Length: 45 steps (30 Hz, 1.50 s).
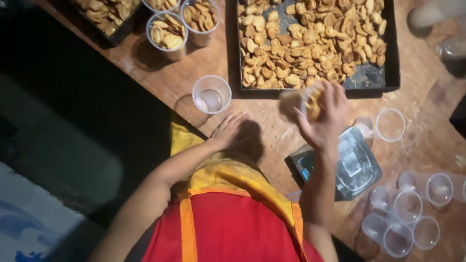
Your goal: The person is sorting and packaging baked snacks into plastic containers.
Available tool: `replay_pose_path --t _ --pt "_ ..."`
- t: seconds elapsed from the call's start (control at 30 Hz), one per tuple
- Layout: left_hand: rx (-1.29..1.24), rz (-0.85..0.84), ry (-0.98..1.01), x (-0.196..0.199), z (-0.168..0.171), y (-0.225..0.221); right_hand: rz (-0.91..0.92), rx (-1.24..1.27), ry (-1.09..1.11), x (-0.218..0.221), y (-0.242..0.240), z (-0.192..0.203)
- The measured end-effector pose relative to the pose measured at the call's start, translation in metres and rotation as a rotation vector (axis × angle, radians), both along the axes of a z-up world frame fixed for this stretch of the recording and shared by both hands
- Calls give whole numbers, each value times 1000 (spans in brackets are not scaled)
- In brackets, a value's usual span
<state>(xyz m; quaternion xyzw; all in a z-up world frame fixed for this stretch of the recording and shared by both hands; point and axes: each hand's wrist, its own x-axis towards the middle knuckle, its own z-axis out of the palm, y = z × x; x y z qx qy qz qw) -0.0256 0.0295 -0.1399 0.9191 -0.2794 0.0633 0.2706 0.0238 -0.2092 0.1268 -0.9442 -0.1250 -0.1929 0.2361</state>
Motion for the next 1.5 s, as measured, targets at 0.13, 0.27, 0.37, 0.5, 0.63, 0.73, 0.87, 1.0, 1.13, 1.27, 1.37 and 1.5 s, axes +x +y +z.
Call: replay_pose_path --t 0.13,0.27,0.37,0.5,0.63,0.73,0.87,1.0,1.13,1.27,1.37,1.5 --pt "-70 -68 -64 4 -15 -1 238 -63 -25 89 79 -32" --pt "20 11 -21 2 -8 -5 346 -192 32 158 182 -81" --pt "-50 -41 -18 4 -21 -3 325 -326 238 176 234 -119" --pt "-29 -50 -47 9 -28 -3 283 -381 276 176 256 -152" --pt "77 -53 57 2 -26 -3 325 -236 244 169 261 -165" --pt "75 -80 14 5 -28 -1 315 -91 151 170 251 -181" --pt "137 -48 33 11 -43 -3 238 76 37 147 208 -183" --pt "113 -56 22 11 -33 -2 262 68 276 94 160 -171" --pt "198 -11 65 13 14 -5 193 201 509 62 125 -184" --pt "84 14 428 10 48 -6 14 360 503 33 79 -170" --pt "-128 -16 286 -1 29 -3 -118 451 482 18 42 -175" --pt "-270 -92 13 -21 25 -1 -169 453 515 0 9 -177"
